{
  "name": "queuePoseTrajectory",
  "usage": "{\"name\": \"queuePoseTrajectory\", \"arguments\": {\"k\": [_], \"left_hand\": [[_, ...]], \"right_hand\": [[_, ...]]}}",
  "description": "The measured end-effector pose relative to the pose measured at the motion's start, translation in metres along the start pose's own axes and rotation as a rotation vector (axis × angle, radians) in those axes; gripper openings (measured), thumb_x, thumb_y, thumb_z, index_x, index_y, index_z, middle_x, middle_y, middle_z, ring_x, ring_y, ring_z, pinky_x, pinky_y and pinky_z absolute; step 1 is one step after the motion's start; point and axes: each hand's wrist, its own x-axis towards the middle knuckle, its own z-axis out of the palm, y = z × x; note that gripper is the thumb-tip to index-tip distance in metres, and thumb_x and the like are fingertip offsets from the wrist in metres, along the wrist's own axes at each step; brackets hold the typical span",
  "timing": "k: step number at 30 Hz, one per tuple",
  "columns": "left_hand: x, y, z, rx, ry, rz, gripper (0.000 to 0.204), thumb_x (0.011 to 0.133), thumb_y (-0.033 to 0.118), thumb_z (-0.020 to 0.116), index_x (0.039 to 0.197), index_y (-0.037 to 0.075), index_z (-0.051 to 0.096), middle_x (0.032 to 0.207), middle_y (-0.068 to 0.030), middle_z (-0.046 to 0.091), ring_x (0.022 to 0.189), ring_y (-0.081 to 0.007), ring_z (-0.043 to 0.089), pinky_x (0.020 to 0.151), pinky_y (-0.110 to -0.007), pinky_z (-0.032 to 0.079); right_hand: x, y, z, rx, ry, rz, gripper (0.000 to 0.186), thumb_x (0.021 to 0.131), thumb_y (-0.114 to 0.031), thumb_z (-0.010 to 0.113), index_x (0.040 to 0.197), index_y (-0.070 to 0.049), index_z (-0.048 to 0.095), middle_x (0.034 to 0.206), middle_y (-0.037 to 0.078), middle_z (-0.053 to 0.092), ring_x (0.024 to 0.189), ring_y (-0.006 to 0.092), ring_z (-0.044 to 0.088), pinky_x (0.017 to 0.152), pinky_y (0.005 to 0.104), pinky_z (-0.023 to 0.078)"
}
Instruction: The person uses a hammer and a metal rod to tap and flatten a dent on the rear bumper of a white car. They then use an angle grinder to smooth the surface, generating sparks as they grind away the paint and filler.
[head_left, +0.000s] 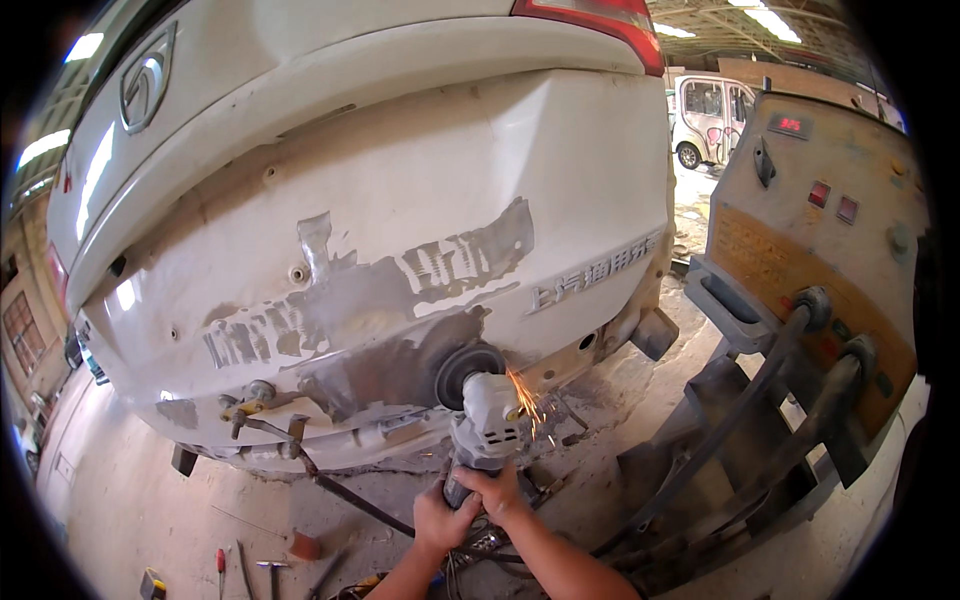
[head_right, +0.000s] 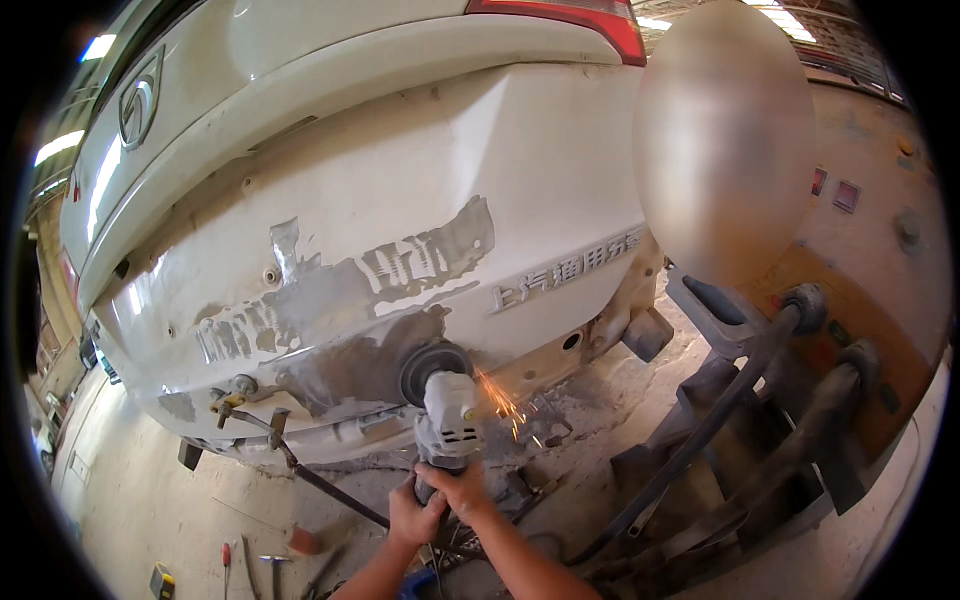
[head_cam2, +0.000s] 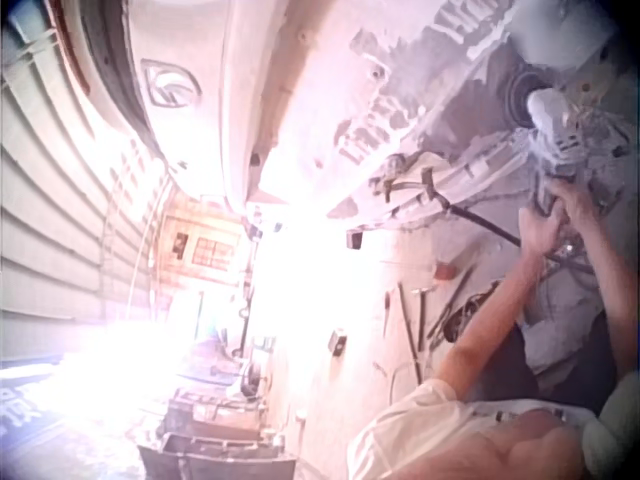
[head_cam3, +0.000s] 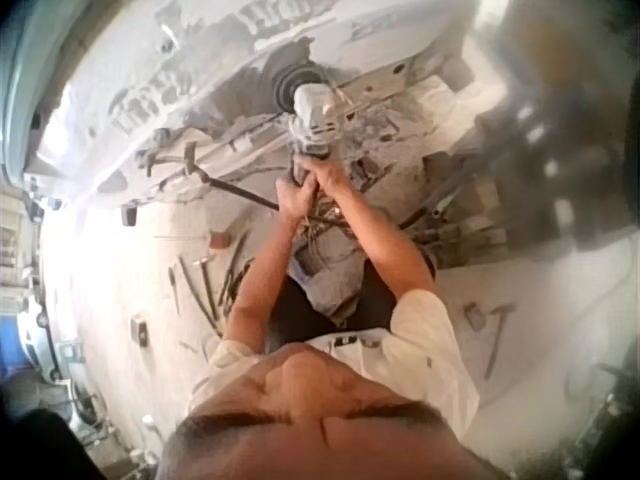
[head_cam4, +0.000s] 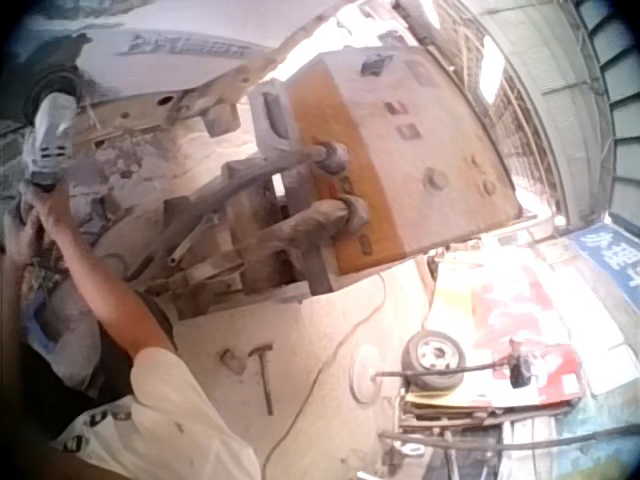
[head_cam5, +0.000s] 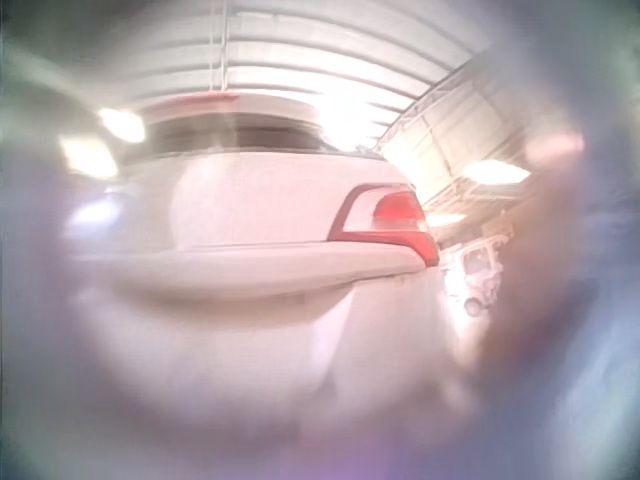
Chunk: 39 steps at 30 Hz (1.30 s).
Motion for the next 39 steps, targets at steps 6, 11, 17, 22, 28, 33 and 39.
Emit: {"name": "queuePoseTrajectory", "arguments": {"k": [6,11,17,22,28,33,39], "left_hand": [[-0.027,-0.036,0.025,-0.176,0.117,0.058,0.057,0.068,0.039,0.067,0.104,-0.004,0.056,0.078,-0.0282,0.060,0.081,-0.0408,0.062,0.066,-0.041,0.049],[-0.018,-0.027,0.017,-0.001,0.038,-0.018,0.057,0.069,0.041,0.067,0.102,-0.005,0.057,0.078,-0.0264,0.062,0.080,-0.0395,0.063,0.067,-0.041,0.049],[-0.024,-0.014,0.016,-0.062,0.090,-0.001,0.057,0.070,0.046,0.065,0.096,-0.005,0.059,0.073,-0.0268,0.061,0.079,-0.0401,0.063,0.064,-0.043,0.049],[-0.031,-0.017,0.021,-0.004,0.078,-0.045,0.056,0.070,0.045,0.066,0.095,-0.005,0.060,0.073,-0.0275,0.061,0.079,-0.0407,0.062,0.065,-0.043,0.049],[-0.015,0.010,-0.003,0.107,0.043,-0.009,0.054,0.072,0.042,0.065,0.098,-0.006,0.059,0.076,-0.0260,0.062,0.077,-0.0371,0.065,0.066,-0.040,0.049],[-0.048,-0.030,0.022,-0.233,0.150,-0.008,0.053,0.073,0.040,0.065,0.097,-0.007,0.057,0.081,-0.0218,0.064,0.083,-0.0313,0.065,0.070,-0.038,0.049],[-0.018,-0.025,-0.007,-0.223,0.101,0.078,0.056,0.074,0.042,0.063,0.098,-0.008,0.056,0.077,-0.0210,0.063,0.079,-0.0281,0.065,0.068,-0.036,0.049]], "right_hand": [[-0.007,0.020,-0.007,-0.037,-0.077,-0.047,0.033,0.065,-0.013,0.075,0.093,0.000,0.062,0.087,0.004,0.063,0.079,0.0137,0.059,0.072,0.0283,0.047],[-0.007,0.011,-0.008,0.103,0.060,0.010,0.034,0.065,-0.011,0.075,0.094,0.000,0.062,0.088,0.005,0.063,0.081,0.0137,0.059,0.073,0.0285,0.047],[-0.008,0.021,-0.013,-0.009,0.006,0.043,0.050,0.064,-0.007,0.072,0.110,-0.002,0.055,0.100,0.004,0.059,0.091,0.0148,0.056,0.082,0.0299,0.044],[-0.015,0.018,-0.012,-0.007,0.029,0.002,0.038,0.064,-0.011,0.075,0.098,0.000,0.061,0.091,0.006,0.063,0.082,0.0152,0.059,0.074,0.0303,0.047],[-0.006,0.010,0.002,0.184,0.099,0.028,0.039,0.067,-0.007,0.069,0.104,-0.002,0.057,0.094,0.005,0.061,0.085,0.0161,0.059,0.076,0.0305,0.047],[-0.020,0.018,0.001,-0.227,-0.064,0.047,0.043,0.063,-0.006,0.073,0.102,0.000,0.058,0.095,0.006,0.061,0.084,0.0158,0.059,0.075,0.0299,0.048],[-0.003,-0.005,0.031,-0.113,-0.017,-0.027,0.033,0.064,-0.008,0.075,0.093,0.000,0.061,0.086,0.004,0.063,0.074,0.0134,0.060,0.069,0.0291,0.048]]}}
